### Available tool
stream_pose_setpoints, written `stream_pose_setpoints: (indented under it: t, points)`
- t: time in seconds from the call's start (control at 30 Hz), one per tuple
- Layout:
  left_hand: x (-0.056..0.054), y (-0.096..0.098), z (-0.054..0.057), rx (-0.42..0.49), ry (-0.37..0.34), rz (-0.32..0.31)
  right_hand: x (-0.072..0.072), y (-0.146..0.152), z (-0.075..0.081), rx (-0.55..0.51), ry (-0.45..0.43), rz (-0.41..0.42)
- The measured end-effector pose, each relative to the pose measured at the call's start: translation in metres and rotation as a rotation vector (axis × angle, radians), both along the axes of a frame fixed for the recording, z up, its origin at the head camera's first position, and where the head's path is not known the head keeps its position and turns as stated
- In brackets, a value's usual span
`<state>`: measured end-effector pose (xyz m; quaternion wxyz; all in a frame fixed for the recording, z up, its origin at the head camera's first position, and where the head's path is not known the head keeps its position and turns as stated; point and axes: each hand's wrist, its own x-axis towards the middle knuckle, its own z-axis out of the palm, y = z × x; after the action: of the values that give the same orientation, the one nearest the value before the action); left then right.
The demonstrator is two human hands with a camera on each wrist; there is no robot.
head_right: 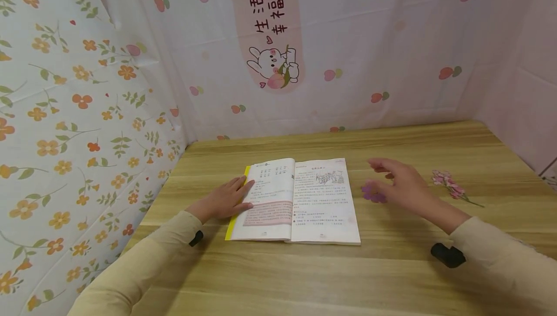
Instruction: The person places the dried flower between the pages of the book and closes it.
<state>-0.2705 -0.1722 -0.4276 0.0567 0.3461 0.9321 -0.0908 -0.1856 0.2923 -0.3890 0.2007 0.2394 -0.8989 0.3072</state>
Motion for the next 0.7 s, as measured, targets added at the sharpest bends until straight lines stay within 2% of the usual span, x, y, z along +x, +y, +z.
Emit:
stream_pose_setpoints:
  t: [0.17,0.4,0.57,0.7]
  points:
    - [0.000,0.000,0.000,-0.003,-0.009,0.007,0.006,0.032,-0.003,-0.067,-0.091,-0.074]
    - [-0.001,0.000,-0.002,-0.008,-0.015,0.018,0.012,0.075,-0.007,-0.108,-0.149,-0.224]
    - [-0.001,0.000,-0.003,-0.010,-0.006,0.015,0.012,0.103,-0.012,-0.059,-0.253,-0.335]
    - [-0.001,0.000,-0.003,-0.012,-0.004,0.015,0.010,0.124,-0.016,-0.023,-0.350,-0.374]
